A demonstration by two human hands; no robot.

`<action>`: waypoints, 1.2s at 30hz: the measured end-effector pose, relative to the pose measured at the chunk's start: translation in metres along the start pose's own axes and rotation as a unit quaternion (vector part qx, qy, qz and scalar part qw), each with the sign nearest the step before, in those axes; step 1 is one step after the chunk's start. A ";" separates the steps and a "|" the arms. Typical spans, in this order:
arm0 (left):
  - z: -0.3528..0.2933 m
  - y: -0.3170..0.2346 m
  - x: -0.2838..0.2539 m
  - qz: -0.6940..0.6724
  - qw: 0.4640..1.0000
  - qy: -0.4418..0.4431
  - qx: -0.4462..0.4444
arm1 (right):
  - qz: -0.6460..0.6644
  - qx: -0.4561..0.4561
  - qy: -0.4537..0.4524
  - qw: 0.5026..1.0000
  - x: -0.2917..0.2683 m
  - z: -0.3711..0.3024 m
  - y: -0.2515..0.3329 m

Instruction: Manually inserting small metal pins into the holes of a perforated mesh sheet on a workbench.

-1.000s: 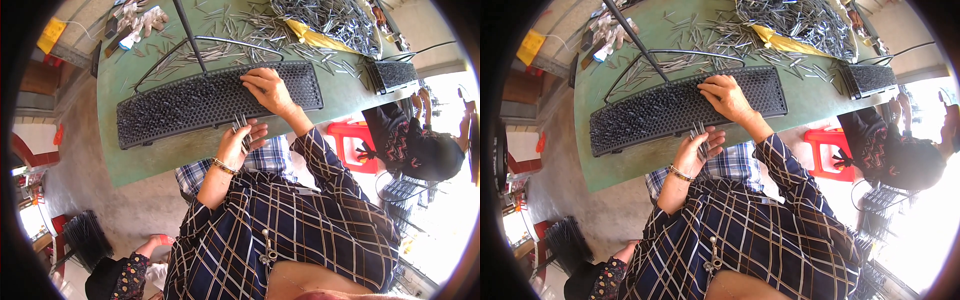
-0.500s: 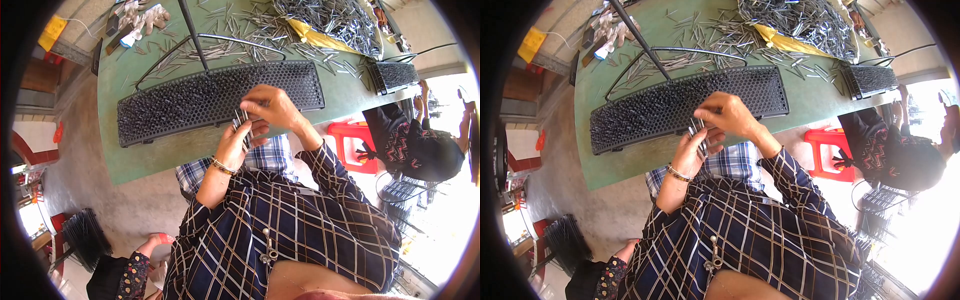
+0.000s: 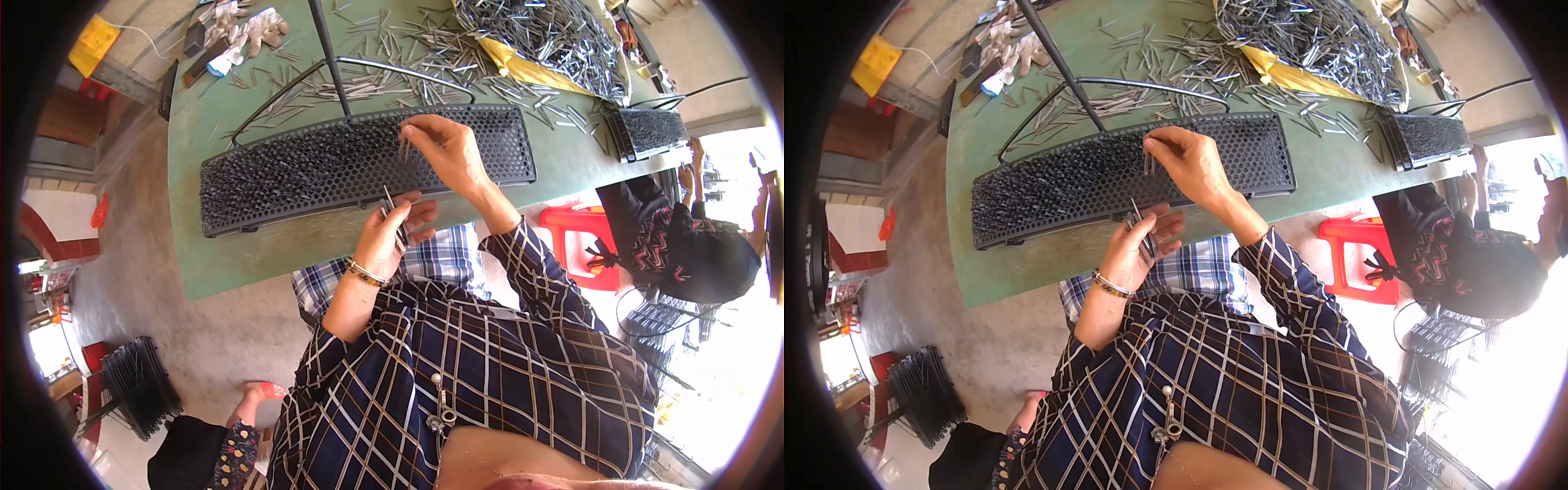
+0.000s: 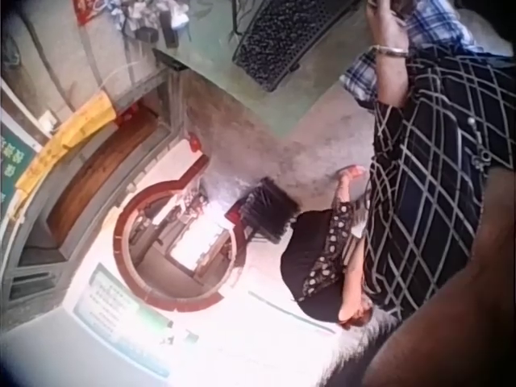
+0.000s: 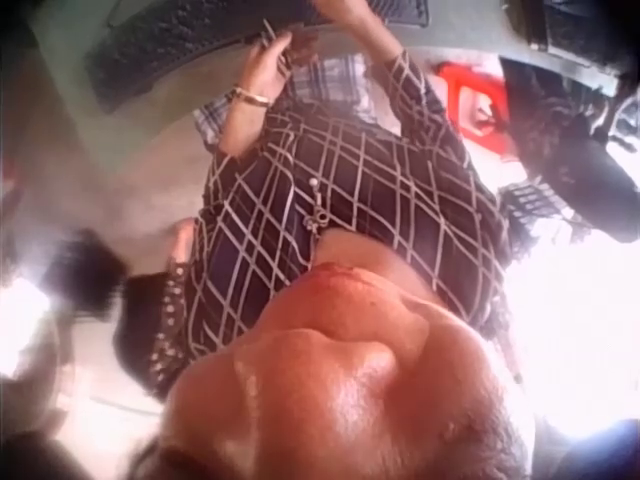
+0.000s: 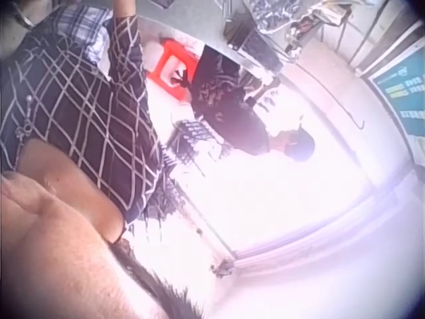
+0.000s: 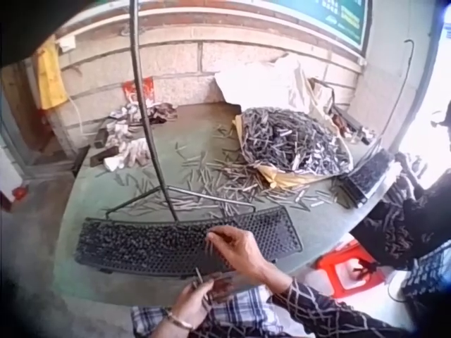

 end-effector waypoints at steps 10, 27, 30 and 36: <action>-0.002 0.004 -0.008 -0.022 1.000 -0.009 -0.015 | -0.099 -0.128 0.027 0.986 0.040 0.012 0.005; -0.003 0.004 -0.011 -0.023 0.999 -0.015 -0.020 | -0.171 -0.211 0.083 0.959 0.040 0.006 0.006; -0.001 0.005 -0.011 -0.017 0.999 -0.018 -0.026 | -0.168 -0.229 0.055 0.957 0.040 0.006 0.010; 0.001 0.006 -0.011 -0.015 0.999 -0.016 -0.028 | -0.187 -0.210 0.085 0.956 0.044 0.008 -0.001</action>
Point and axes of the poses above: each hand's wrist, its own z-axis towards the middle knuckle, its own x-axis out of the palm, y = z × x, the point moved 6 cm from there along z, towards the middle knuckle, and after that the axes turned 6 degrees about z, right-handed, at the moved point
